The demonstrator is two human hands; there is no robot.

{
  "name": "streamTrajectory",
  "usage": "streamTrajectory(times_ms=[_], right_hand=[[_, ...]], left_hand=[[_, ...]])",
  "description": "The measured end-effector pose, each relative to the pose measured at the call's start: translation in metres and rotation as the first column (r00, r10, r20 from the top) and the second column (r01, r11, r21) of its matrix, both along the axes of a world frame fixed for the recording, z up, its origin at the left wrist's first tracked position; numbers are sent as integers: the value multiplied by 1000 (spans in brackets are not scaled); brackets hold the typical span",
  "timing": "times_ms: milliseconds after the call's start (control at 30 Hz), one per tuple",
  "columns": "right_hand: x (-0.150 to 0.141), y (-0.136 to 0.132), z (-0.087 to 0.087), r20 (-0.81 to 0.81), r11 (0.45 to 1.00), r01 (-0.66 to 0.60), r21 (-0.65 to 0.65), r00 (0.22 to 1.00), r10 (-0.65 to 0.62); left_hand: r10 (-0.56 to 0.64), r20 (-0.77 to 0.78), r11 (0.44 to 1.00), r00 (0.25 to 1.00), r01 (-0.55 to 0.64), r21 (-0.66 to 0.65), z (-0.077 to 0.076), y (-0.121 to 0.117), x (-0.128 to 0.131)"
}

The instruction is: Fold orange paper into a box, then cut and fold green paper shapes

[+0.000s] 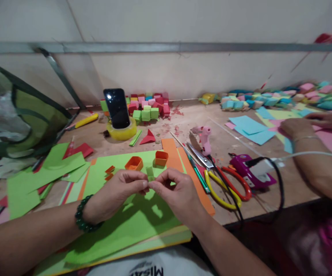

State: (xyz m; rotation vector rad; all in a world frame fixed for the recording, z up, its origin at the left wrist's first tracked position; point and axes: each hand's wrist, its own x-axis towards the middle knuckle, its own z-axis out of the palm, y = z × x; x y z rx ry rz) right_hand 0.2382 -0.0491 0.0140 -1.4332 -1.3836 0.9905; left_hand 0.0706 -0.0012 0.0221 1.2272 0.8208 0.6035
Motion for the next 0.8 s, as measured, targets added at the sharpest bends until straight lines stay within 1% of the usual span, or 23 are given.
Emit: streamTrajectory(times_ms=[100,167,300,367,433,500,633,800], right_hand=[[0,0,1,27,1000,-10,11,1000,9],[0,0,1,25,999,-31,35,999,30],[0,-2,2,-10,989,-84,120,996,86],[1,-4,3,-1,984,-104,147,994,105],[1,-5,3,20,980,-129,155,992,127],[1,-5,2,36,976,-155,156,988,151],[-1,-3,1,23,980,-157,123,988,155],[-3,-1,-2,-111,998,-67,-20,992,64]], left_hand=[[51,-4,997,999,-51,-50,1,0,0],[63,-10,996,998,-63,-56,1,1,0],[-1,-8,1000,1000,1,-29,-1,1,-1],[-5,8,999,1000,6,-37,-2,1,-1],[20,29,997,999,-18,-68,-3,0,0],[71,38,992,997,-67,-108,-3,0,1],[175,24,974,984,-170,-147,-1,-1,3],[228,37,966,973,-221,-136,-2,-4,3]])
